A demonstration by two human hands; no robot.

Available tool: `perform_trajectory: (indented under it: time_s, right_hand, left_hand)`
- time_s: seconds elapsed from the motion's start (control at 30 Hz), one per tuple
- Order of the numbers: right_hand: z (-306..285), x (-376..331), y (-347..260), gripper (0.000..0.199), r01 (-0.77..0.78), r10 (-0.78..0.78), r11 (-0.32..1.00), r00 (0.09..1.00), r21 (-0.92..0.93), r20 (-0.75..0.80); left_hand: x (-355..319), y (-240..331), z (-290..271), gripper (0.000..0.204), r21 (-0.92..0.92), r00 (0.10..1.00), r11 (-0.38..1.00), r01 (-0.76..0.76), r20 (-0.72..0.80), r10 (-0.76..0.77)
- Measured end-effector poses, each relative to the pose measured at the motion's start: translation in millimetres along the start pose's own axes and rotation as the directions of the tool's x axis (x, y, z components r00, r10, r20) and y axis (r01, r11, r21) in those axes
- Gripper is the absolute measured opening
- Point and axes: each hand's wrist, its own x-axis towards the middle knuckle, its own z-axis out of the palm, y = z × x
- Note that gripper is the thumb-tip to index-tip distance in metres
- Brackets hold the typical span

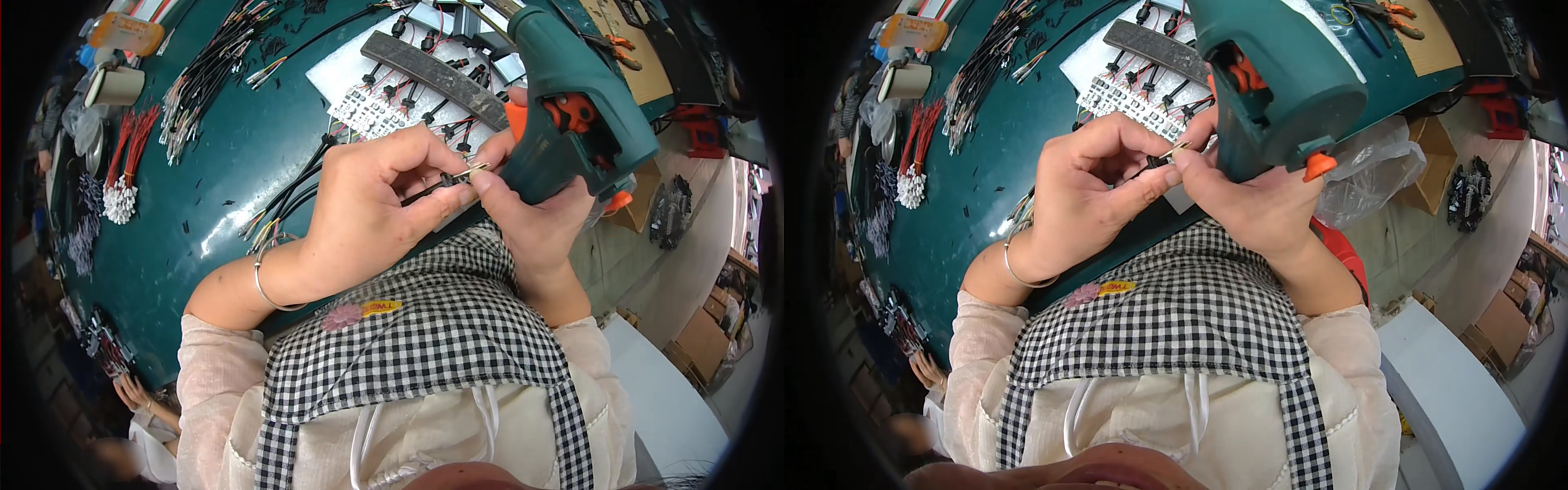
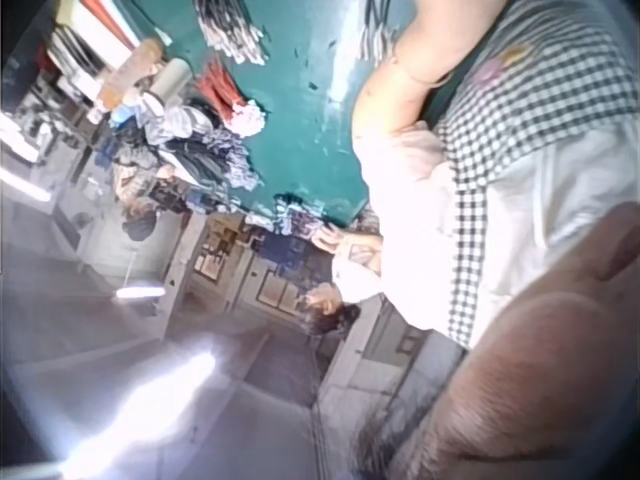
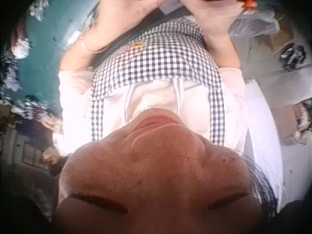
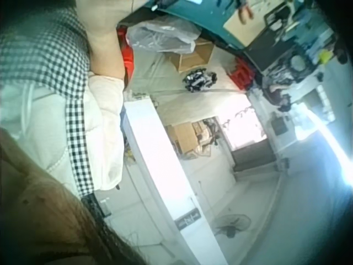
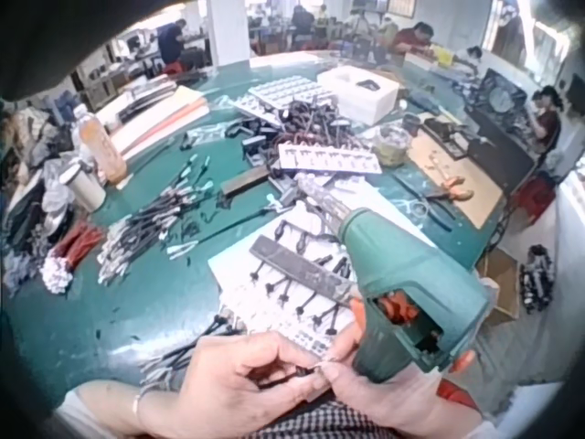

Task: The person uses a soldering iron to attach small components to wires on a white circuit board. They repeatedly pick up wires, apply heat with the soldering iron, and place the finished units on the table. The workspace is a green workbench with various tools and components.

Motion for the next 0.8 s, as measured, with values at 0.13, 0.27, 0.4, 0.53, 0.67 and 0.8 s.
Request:
perform_trajectory:
  time_s: [0.13, 0.27, 0.4, 0.53, 0.67, 0.8]
  right_hand:
    - [1, 1, 1, 0.064, -0.024, 0.024, 1.0, 0.999, 0.01, -0.033]
    - [0, 2, 3, 0.064, -0.03, 0.032, 0.999, 0.999, 0.029, -0.042]
    - [3, 2, 7, 0.064, -0.01, 0.018, 0.997, 0.994, 0.08, -0.107]
    - [5, 3, 1, 0.063, -0.12, 0.134, 0.986, 0.984, 0.112, -0.118]
    - [5, 5, 1, 0.062, -0.131, 0.153, 0.98, 0.977, 0.15, -0.145]
    - [6, 3, 2, 0.063, -0.122, 0.139, 0.985, 0.98, 0.124, -0.142]
  left_hand:
    - [-1, 5, 1, 0.015, -0.146, 0.984, 0.973, 0.18, 0.019, -0.179]
    - [0, 2, 4, 0.014, -0.158, 0.993, 0.98, 0.121, 0.028, -0.118]
    - [1, 3, 6, 0.012, -0.255, 0.994, 0.961, 0.105, 0.036, -0.099]
    - [2, 1, 9, 0.01, -0.343, 0.999, 0.939, 0.033, -0.003, -0.037]
    - [2, 1, 13, 0.01, -0.455, 0.998, 0.89, 0.03, -0.043, -0.056]
    - [2, -3, 11, 0.008, -0.415, 0.997, 0.908, 0.048, -0.04, -0.071]
